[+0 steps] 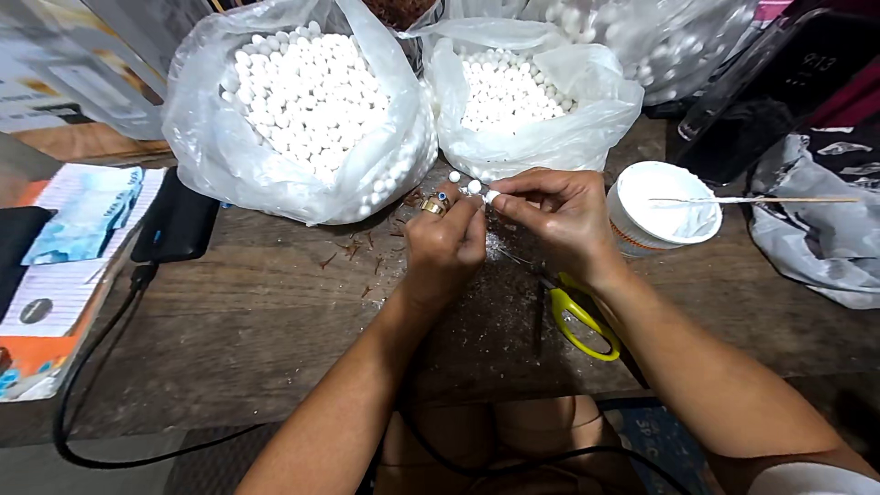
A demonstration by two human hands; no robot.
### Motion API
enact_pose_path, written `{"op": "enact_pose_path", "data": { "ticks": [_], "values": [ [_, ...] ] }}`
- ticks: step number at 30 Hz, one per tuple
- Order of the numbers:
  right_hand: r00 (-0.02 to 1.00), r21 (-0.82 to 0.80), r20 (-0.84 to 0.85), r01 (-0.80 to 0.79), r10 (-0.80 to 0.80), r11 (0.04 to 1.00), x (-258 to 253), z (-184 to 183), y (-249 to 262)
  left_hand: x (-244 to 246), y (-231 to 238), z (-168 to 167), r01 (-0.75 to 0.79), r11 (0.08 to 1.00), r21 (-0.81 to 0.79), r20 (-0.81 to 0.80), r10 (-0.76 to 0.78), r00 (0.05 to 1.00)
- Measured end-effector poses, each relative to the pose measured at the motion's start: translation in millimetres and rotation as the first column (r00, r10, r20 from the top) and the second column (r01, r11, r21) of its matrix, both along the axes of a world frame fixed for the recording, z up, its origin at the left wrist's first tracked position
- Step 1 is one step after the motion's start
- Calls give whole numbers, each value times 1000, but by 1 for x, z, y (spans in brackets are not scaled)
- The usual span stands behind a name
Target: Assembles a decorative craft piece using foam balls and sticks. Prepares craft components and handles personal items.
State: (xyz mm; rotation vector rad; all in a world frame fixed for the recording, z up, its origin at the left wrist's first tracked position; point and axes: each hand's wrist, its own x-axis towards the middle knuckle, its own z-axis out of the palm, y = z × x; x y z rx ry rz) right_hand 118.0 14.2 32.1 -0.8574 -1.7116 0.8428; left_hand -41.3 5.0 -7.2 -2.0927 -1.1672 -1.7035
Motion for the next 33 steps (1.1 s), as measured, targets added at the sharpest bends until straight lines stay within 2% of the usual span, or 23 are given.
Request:
{"op": "enact_pose_path", "data": {
  "ticks": [4,7,12,20,25,33],
  "values": [
    [999,-34,-30,14,-15,999,1,3,2,1,-2,5,121,985,-123,139,-104,985],
    [992,-71,-121,22,-30,997,2,-2,8,-2,-1,8,268,930,-251,279,-196,940],
    [991,-99,-135,3,-17,995,5,0,5,-3,0,8,411,865,-287,435,-265,861],
    [1000,61,-25,-7,9,998,7,0,3,-1,-1,4,350,900,-261,376,-239,895],
    [999,78,-35,-9,11,997,5,-1,2,0,-3,6,301,912,-279,324,-205,924],
    [1000,121,-4,-3,3,993,3,-2,1,2,-2,4,290,927,-237,334,-203,921]
  ]
}}
